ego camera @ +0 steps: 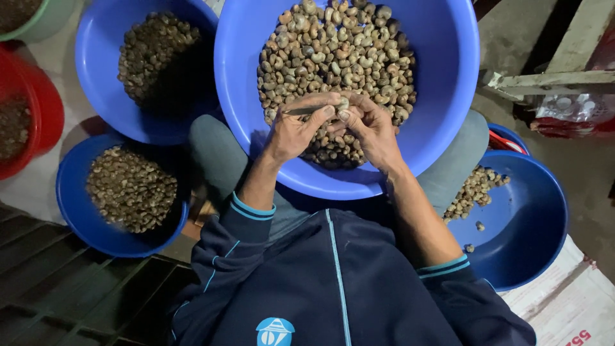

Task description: Sorting and cleaning nuts by hand using a small scraping tool

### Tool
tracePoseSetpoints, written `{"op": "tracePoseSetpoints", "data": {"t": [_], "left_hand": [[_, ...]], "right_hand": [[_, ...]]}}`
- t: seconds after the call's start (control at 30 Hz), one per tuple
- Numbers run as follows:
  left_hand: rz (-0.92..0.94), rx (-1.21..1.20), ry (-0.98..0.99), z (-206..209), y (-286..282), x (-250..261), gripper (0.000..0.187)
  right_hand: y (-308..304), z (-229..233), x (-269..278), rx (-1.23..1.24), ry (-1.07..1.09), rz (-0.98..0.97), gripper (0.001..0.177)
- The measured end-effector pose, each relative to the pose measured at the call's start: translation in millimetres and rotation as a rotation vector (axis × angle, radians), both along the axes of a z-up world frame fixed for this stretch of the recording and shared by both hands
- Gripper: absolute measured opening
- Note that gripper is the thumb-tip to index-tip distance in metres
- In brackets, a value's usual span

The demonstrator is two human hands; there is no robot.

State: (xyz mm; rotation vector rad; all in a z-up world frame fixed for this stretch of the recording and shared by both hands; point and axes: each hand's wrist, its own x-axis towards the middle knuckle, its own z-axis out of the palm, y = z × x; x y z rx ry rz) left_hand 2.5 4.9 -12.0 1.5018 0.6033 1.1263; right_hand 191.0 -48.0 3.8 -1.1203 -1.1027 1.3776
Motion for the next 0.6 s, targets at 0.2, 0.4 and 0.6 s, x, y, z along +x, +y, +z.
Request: {"op": "tracePoseSetpoints", "data": {"t": [0.2,0.4,0.6], "left_hand": [[0.005,-0.043,0.001,-2,-2,3,0.022],[0.008,-0.070,-0.010,-11,-3,1,0.023],[0.011,-0.100,-0.002,-19,-3,2,0.022]], "right_hand": [[0,-1,1,-0.005,-0.003,-0.005,0.044],[0,7,-2,-0.028,0.037,-0.019,0.044],[0,8,-1,-0.013,-0.047,-0.002,0.042]]}}
